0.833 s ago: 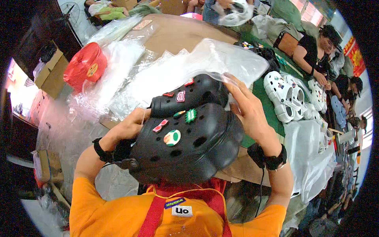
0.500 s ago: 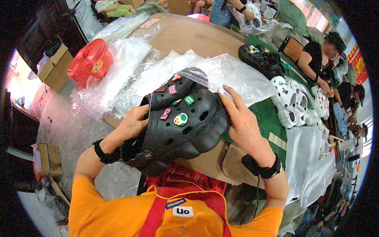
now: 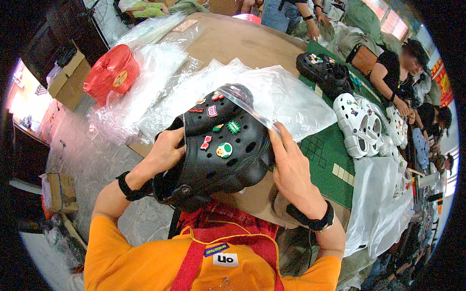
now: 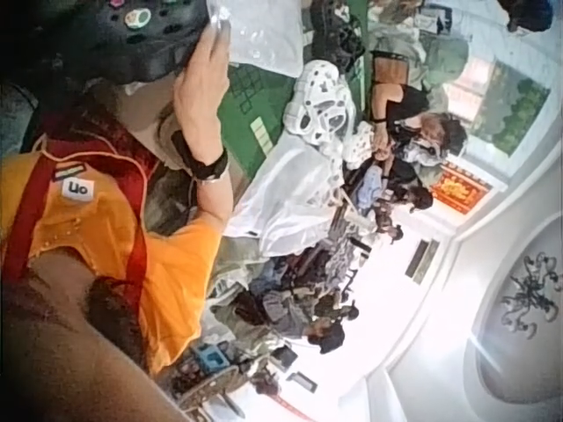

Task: Packing decorated clogs into plastic bags.

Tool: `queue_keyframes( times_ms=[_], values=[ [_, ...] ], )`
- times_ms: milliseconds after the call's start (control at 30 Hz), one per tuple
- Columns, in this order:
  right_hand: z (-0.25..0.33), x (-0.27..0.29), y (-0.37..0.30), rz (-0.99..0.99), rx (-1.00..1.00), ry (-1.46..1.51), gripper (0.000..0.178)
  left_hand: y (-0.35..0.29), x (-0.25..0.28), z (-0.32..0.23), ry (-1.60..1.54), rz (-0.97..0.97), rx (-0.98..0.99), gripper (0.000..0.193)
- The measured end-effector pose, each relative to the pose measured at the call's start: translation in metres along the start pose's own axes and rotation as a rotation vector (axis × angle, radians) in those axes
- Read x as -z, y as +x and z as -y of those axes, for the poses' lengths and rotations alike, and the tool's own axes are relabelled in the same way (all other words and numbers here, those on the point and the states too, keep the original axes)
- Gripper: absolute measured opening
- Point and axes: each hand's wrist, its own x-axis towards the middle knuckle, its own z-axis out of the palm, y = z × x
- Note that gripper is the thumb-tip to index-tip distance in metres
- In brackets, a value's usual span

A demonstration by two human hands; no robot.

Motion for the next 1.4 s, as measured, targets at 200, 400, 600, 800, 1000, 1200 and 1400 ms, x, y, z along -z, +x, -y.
queue_keyframes(
  times_ms=[200,400,600,800,1000,1200,1400],
  values=[
    [0.008,0.006,-0.004,0.015,0.031,0.044,0.066,0.000,-0.007,0.009,0.054,0.002,-0.062,0.022],
    [0.016,-0.004,-0.011,-0.015,-0.088,0.098,0.070,0.003,-0.005,-0.002,-0.003,-0.022,-0.051,0.023],
    [0.016,-0.024,-0.024,-0.115,-0.076,0.077,0.061,-0.002,-0.007,-0.001,0.042,-0.045,-0.060,0.022],
    [0.015,-0.034,-0.031,-0.122,-0.135,-0.031,0.059,-0.003,-0.012,-0.005,0.107,-0.034,-0.025,0.020],
    [0.010,-0.040,-0.034,-0.255,-0.043,0.124,0.061,-0.004,-0.014,-0.006,0.105,-0.042,-0.047,0.020],
    [0.019,-0.037,-0.037,-0.086,-0.162,-0.009,0.063,-0.004,-0.020,-0.010,0.188,-0.016,-0.017,0.019],
    [0.011,-0.064,-0.051,-0.280,-0.169,-0.060,0.063,-0.002,-0.030,-0.014,0.244,-0.040,-0.024,0.019]
  ],
)
